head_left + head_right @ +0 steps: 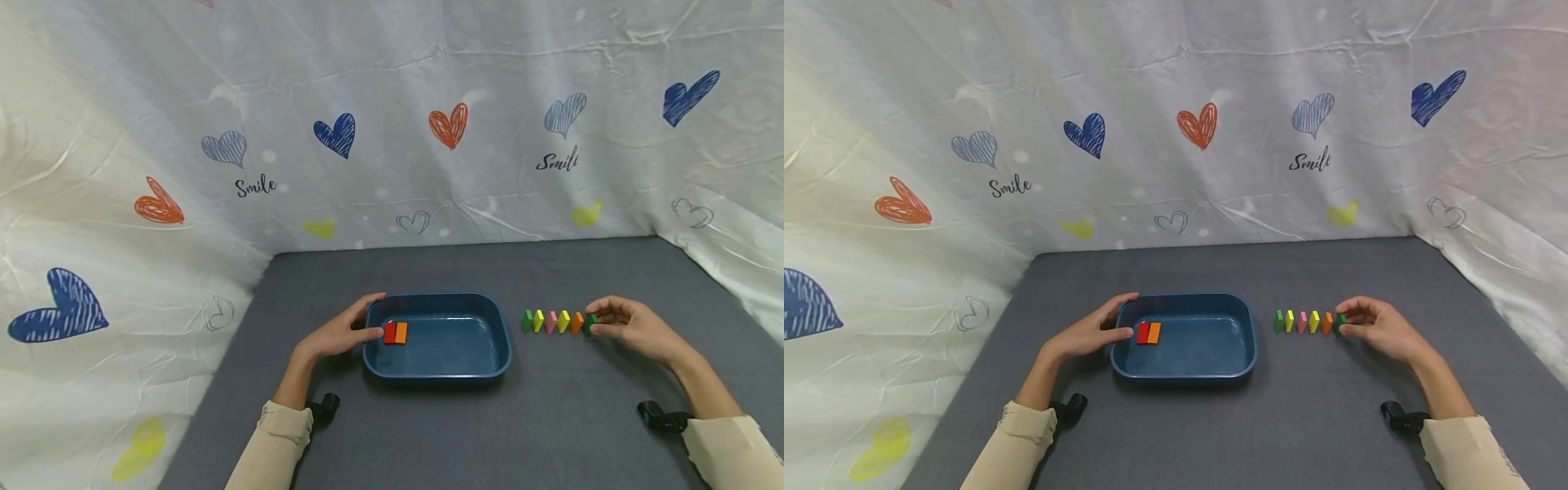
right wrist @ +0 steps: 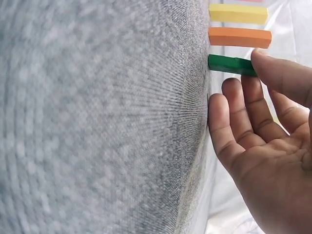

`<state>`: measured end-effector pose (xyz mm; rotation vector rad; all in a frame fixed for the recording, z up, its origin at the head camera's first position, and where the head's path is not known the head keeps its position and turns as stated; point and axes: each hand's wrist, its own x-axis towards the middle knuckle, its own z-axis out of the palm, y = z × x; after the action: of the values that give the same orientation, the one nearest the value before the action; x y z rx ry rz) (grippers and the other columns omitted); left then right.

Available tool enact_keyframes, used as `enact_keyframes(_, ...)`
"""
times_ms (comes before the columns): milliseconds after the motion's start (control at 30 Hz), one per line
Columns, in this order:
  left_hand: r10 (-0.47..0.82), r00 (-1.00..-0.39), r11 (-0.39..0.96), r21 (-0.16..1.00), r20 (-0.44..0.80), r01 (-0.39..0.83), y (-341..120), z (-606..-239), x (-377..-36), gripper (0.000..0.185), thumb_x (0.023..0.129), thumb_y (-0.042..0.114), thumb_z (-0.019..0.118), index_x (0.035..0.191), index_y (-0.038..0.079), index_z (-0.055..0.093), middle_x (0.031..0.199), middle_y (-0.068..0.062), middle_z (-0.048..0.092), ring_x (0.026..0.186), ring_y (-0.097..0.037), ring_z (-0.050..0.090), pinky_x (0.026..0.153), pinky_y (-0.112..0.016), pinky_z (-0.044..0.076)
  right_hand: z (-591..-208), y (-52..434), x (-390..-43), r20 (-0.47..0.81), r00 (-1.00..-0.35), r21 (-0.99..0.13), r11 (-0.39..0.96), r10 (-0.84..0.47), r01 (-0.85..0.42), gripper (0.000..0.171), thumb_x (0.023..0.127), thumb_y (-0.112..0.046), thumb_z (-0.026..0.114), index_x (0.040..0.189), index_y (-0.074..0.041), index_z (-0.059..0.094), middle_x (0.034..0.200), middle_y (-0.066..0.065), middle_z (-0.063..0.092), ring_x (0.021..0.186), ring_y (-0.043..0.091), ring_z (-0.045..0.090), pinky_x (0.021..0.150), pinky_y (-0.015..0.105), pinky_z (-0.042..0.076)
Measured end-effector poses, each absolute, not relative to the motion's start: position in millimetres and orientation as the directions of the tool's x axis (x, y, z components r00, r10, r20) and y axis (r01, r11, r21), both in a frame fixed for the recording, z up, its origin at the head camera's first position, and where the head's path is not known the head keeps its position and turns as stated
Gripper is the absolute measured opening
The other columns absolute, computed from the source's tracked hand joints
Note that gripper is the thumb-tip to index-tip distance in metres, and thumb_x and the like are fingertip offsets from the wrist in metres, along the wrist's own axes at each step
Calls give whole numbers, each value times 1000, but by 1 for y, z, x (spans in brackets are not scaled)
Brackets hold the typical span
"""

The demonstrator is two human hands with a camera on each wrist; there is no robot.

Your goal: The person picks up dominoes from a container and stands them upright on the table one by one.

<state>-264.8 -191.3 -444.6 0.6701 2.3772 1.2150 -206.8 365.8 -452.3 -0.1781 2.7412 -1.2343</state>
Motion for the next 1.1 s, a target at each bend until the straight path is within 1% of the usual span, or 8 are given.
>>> enact_keyframes(167, 576, -809, 507, 827, -115, 243, -191, -444, -265, 71, 101, 34, 65, 160, 35, 25, 170, -6, 19, 152, -46, 28, 117, -70, 28, -452, 366, -207, -64, -985, -750, 659, -160, -58, 42, 99, -27, 69, 130, -3, 57, 122, 10, 62, 95, -4, 58, 77, 25, 55)
enact_keyframes(467, 571, -811, 512, 827, -126, 233, -191, -444, -265, 74, 100, 36, 66, 161, 32, 25, 170, -4, 19, 152, -44, 29, 118, -68, 28, -452, 365, -205, -33, -987, -754, 652, -160, -81, 44, 99, -27, 69, 133, -3, 56, 130, 13, 58, 99, -10, 55, 78, 23, 54)
enact_keyframes(567, 568, -813, 518, 824, -130, 230, -191, -445, -265, 74, 100, 38, 66, 161, 31, 24, 170, -3, 19, 152, -43, 29, 118, -68, 29, -451, 364, -205, -1, -988, -751, 652, -154, -101, 46, 98, -25, 70, 135, -2, 54, 129, 11, 59, 100, -11, 54, 78, 21, 54)
enact_keyframes(700, 565, -815, 520, 822, -128, 231, -191, -445, -266, 75, 100, 38, 66, 161, 31, 25, 170, -3, 19, 152, -43, 29, 118, -68, 29, -445, 364, -205, 51, -988, -754, 643, -147, -134, 50, 99, -24, 70, 139, -2, 51, 127, -5, 58, 104, -13, 53, 78, 17, 53)
enact_keyframes(800, 563, -816, 519, 824, -131, 225, -190, -444, -266, 75, 99, 38, 67, 161, 32, 25, 170, -3, 20, 152, -42, 29, 117, -67, 30, -438, 362, -204, 84, -986, -771, 618, -144, -156, 51, 100, -23, 68, 143, -5, 48, 126, -21, 55, 108, -14, 52, 79, 14, 51)
enact_keyframes(833, 564, -816, 518, 824, -129, 228, -190, -444, -266, 75, 100, 38, 66, 161, 32, 25, 169, -4, 20, 152, -42, 30, 117, -67, 31, -436, 360, -204, 101, -984, -777, 606, -147, -170, 51, 101, -23, 67, 145, -6, 47, 127, -23, 53, 109, -14, 52, 80, 12, 50)
enact_keyframes(933, 565, -814, 519, 825, -133, 226, -190, -444, -265, 73, 100, 38, 66, 160, 35, 25, 169, -4, 21, 151, -41, 31, 117, -65, 32, -430, 350, -203, 155, -977, -804, 557, -145, -210, 50, 102, -21, 65, 147, -11, 46, 126, -27, 53, 111, -12, 54, 81, 10, 49)
enact_keyframes(1100, 576, -808, 510, 828, -127, 233, -191, -444, -265, 72, 101, 36, 65, 160, 36, 25, 169, -5, 20, 152, -43, 29, 118, -67, 30, -425, 323, -205, 258, -955, -849, 436, -149, -298, 49, 101, -10, 64, 147, -14, 48, 126, -21, 58, 111, -5, 59, 84, 10, 51)
